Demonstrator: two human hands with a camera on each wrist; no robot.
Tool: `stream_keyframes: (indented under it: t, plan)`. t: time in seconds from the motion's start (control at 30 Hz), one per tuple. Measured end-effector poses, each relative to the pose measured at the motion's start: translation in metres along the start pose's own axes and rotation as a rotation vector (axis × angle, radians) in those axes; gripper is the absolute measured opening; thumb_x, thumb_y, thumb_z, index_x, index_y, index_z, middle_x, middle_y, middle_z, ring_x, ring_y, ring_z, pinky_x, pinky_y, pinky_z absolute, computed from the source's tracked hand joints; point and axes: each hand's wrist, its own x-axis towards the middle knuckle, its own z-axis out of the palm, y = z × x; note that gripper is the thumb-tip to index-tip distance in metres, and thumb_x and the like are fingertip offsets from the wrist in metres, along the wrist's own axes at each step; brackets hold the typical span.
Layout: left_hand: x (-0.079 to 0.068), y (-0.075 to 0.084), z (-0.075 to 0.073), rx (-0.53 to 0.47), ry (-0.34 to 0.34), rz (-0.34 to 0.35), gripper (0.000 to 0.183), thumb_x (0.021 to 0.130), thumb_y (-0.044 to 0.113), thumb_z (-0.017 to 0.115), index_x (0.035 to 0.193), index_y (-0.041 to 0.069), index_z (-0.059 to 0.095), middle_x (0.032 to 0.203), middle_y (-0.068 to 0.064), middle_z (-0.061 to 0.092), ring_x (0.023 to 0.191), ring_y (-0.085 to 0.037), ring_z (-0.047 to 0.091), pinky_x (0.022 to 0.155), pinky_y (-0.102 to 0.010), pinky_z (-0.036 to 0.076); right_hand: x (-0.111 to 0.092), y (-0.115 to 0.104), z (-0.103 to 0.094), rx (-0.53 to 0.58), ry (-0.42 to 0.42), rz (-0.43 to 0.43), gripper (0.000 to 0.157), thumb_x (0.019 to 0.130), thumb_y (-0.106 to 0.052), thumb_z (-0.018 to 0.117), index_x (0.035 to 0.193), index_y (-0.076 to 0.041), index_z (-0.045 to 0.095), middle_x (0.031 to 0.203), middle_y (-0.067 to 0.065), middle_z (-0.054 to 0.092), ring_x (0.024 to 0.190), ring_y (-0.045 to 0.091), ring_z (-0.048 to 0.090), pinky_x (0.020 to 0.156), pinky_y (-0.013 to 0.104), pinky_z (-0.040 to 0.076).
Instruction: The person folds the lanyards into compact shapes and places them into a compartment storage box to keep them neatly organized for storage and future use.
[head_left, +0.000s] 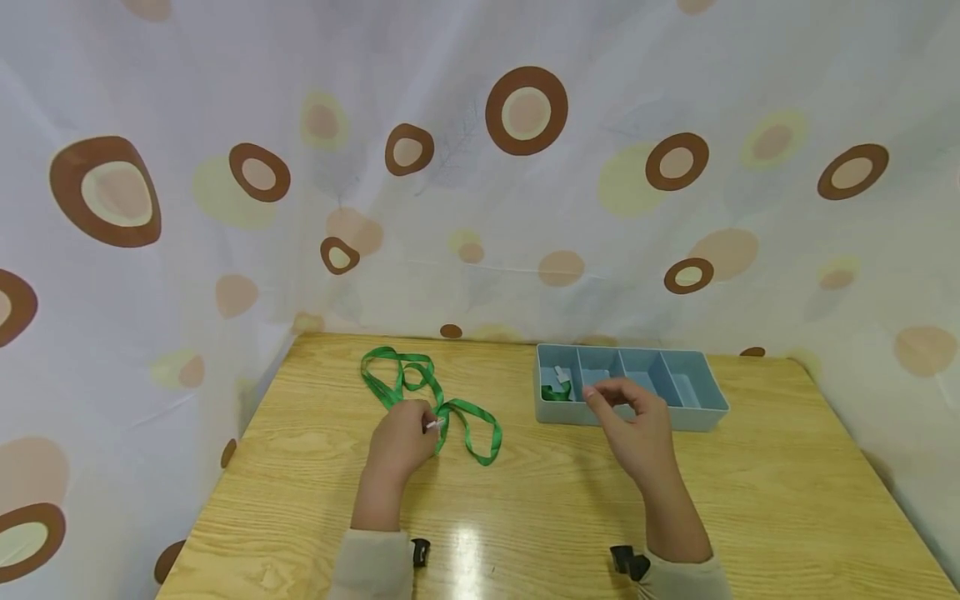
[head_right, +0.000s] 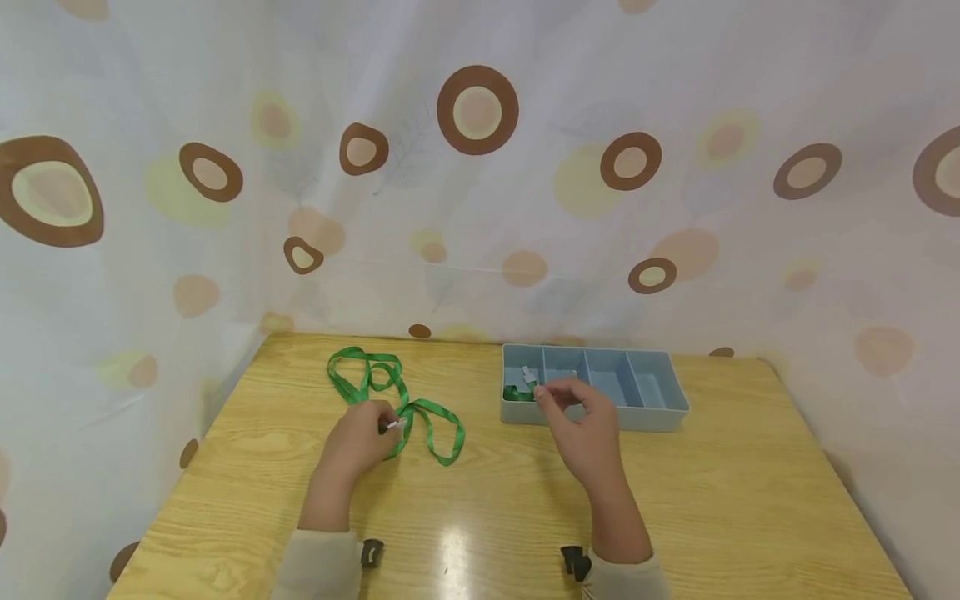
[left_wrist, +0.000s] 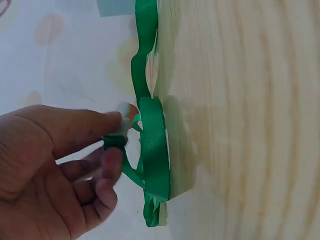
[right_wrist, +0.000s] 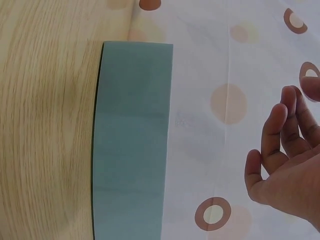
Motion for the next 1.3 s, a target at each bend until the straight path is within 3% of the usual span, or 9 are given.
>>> stream_keyframes:
  t: [0.23,0.5,0.6,0.73,0.93,1.13,1.3]
  plan:
    - [0.003,0.008,0.002,-0.09,0.049,0.083,0.007,0.098,0.012,0.075,0.099,0.005,0.077,0.094,-0.004,0.075,0.081,-0.015,0.068,0.07,-0.033,0.058,-0.002,-0.002,0.0,0.017,-0.024,-0.029,0.015,0.103,-0.024,0.073,0.104,-0.01,0.079,0.097,0.001,0.075,0.091,0.007,0.063,0.082,0.026,0.052]
    - [-0.002,0.029,-0.002,-0.261,0.076,0.162,0.006,0.101,0.015,0.073,0.105,0.012,0.076,0.093,0.003,0.073,0.074,-0.011,0.061,0.068,-0.026,0.055,-0.006,-0.01,0.001,0.036,-0.082,-0.05,0.012,0.103,-0.021,0.074,0.105,-0.011,0.079,0.102,0.003,0.076,0.094,0.005,0.064,0.083,0.025,0.053]
    - [-0.002,0.039,-0.003,-0.335,0.064,0.181,0.014,0.103,0.016,0.072,0.115,0.012,0.075,0.097,0.002,0.072,0.078,-0.013,0.061,0.069,-0.027,0.055,-0.006,-0.013,0.005,0.042,-0.124,-0.048,0.011,0.103,-0.022,0.073,0.105,-0.012,0.078,0.103,0.003,0.075,0.095,0.007,0.064,0.085,0.028,0.053]
    - [-0.001,0.051,-0.002,-0.36,0.056,0.219,0.027,0.104,0.015,0.07,0.131,0.008,0.073,0.104,-0.001,0.07,0.085,-0.012,0.062,0.075,-0.027,0.057,-0.005,-0.014,0.015,0.06,-0.195,-0.069,0.009,0.103,-0.023,0.073,0.103,-0.014,0.077,0.1,0.002,0.073,0.094,0.011,0.063,0.085,0.032,0.053]
    - [-0.004,0.065,-0.003,-0.403,0.082,0.29,0.022,0.104,0.013,0.071,0.124,0.007,0.074,0.108,-0.002,0.072,0.093,-0.011,0.066,0.085,-0.031,0.061,-0.005,-0.014,0.034,0.09,-0.304,-0.152,0.004,0.103,-0.02,0.073,0.104,-0.017,0.076,0.099,-0.001,0.071,0.092,0.014,0.065,0.088,0.036,0.055]
    - [-0.007,0.081,-0.008,-0.432,0.137,0.398,0.02,0.104,0.014,0.072,0.122,0.009,0.074,0.111,-0.001,0.075,0.096,-0.011,0.071,0.086,-0.032,0.063,-0.007,-0.021,0.045,0.107,-0.296,-0.152,0.013,0.1,-0.018,0.077,0.112,-0.015,0.074,0.11,0.004,0.073,0.097,0.018,0.069,0.09,0.039,0.059]
    - [-0.009,0.091,-0.009,-0.508,0.143,0.414,0.021,0.103,0.017,0.072,0.123,0.009,0.074,0.114,-0.002,0.075,0.099,-0.012,0.072,0.088,-0.032,0.063,-0.008,-0.026,0.05,0.126,-0.307,-0.139,0.015,0.1,-0.018,0.077,0.114,-0.015,0.074,0.115,0.004,0.072,0.101,0.019,0.071,0.096,0.043,0.059]
